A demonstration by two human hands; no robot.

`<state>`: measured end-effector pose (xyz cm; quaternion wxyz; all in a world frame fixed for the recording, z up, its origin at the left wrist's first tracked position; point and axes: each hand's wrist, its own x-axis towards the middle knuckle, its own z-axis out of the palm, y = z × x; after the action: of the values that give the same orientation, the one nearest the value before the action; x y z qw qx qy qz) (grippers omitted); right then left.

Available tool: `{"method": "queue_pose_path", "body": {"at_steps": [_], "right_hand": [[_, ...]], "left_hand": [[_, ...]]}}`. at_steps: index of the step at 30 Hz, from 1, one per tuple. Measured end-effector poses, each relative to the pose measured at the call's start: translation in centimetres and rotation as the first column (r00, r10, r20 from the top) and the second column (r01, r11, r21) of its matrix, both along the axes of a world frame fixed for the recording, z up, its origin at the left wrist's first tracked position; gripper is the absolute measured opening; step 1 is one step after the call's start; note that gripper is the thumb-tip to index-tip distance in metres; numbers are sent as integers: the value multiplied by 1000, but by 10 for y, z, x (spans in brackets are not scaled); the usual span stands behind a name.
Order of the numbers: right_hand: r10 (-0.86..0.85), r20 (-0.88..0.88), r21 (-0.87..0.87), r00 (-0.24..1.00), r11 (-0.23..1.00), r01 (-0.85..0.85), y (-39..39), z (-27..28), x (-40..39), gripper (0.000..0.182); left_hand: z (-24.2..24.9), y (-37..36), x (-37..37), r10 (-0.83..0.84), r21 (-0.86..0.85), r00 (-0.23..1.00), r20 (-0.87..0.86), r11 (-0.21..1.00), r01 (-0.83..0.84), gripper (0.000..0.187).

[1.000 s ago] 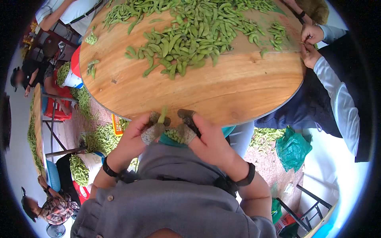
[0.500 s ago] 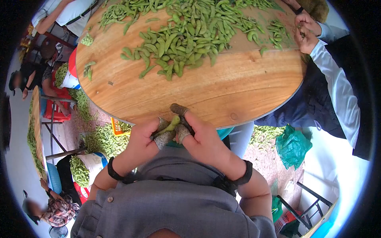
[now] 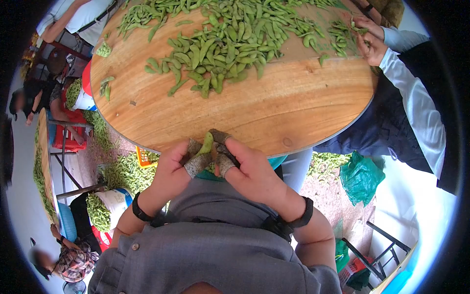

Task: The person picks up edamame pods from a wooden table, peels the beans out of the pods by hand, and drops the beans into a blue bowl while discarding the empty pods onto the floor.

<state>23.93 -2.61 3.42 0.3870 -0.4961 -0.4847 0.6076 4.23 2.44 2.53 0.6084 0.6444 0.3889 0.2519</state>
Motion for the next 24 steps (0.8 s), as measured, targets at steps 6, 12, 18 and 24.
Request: {"method": "queue_pose_path", "body": {"at_steps": [6, 12, 18, 24], "right_hand": [[58, -27, -65, 998, 996, -60, 3, -6, 4, 43], [-138, -491, -435, 860, 894, -105, 4, -3, 4, 28], [-200, -825, -439, 528, 815, -378, -6, -3, 10, 25], [-121, -478, -382, 870, 921, -81, -9, 17, 2, 27]], "left_hand": [[4, -5, 1, 49, 501, 944, -325, 856, 128, 19], [1, -3, -2, 13, 414, 958, -287, 903, 111, 14], [6, 6, -14, -54, -621, 931, 362, 731, 284, 19], [11, 5, -1, -47, 661, 899, -436, 661, 355, 19]]}}
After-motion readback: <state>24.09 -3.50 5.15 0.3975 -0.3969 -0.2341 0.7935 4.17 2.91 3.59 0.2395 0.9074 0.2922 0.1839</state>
